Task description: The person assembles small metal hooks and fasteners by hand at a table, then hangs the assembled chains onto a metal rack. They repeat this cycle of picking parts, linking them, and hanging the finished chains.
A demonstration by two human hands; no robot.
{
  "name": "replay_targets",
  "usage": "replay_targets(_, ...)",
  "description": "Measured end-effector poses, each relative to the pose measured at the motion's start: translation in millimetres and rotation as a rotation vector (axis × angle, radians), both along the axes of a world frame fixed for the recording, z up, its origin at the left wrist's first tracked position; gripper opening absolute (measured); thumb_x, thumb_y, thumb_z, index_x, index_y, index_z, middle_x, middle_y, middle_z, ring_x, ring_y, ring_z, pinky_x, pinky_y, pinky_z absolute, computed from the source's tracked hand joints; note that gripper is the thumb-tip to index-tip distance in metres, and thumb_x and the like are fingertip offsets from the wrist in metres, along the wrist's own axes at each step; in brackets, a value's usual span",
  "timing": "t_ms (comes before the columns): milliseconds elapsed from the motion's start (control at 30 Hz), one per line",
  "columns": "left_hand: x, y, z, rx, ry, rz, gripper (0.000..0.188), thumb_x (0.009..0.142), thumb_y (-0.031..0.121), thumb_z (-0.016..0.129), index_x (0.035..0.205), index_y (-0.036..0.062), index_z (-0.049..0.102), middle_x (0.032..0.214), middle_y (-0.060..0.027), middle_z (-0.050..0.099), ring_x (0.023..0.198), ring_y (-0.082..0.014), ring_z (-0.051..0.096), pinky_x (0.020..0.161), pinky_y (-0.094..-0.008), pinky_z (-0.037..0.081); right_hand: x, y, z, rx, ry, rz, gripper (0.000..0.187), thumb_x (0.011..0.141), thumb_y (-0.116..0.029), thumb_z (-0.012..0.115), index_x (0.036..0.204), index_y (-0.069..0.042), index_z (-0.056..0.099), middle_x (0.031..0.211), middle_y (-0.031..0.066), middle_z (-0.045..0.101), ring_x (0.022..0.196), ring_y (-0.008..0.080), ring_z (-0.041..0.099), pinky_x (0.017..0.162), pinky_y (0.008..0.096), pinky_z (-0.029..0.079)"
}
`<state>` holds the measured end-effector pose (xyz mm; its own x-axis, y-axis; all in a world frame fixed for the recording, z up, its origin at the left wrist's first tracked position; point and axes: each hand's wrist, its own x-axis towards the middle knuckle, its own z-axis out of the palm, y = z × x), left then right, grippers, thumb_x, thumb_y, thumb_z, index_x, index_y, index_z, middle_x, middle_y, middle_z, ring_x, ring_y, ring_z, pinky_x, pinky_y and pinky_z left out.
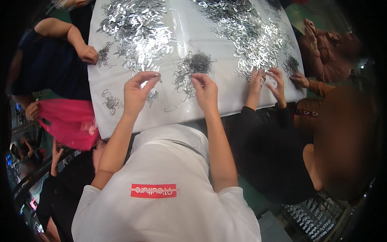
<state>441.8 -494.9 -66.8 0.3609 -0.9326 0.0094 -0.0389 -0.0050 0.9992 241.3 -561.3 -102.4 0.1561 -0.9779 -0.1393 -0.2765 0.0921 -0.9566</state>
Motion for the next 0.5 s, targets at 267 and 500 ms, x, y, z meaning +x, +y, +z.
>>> replay_targets(267, -10.8, 7.0, 19.2, -0.050, -0.127, 0.040, 0.014, 0.079, 0.003, 0.070, 0.093, 0.0061, 0.072, 0.088, -0.0030, 0.070, 0.082, -0.0145, 0.062, 0.075, -0.0270, 0.048, 48.0, 20.5, 76.7, 0.268, -0.417, 0.120, 0.013, 0.087, -0.012, 0.066, 0.095, -0.001, 0.064, 0.086, 0.0005, 0.064, 0.078, 0.0060, 0.056, 0.067, 0.0201, 0.041)
replay_targets(500, -11.8, 9.5, 28.0, -0.093, -0.182, 0.024, 0.021, 0.078, 0.000, 0.069, 0.098, 0.0062, 0.070, 0.089, -0.0042, 0.070, 0.083, -0.0149, 0.063, 0.075, -0.0270, 0.049, 56.4, 25.8, 65.3, 0.170, -0.477, 0.094, 0.010, 0.088, -0.008, 0.065, 0.096, -0.002, 0.062, 0.100, 0.0011, 0.058, 0.093, 0.0086, 0.052, 0.083, 0.0233, 0.043)
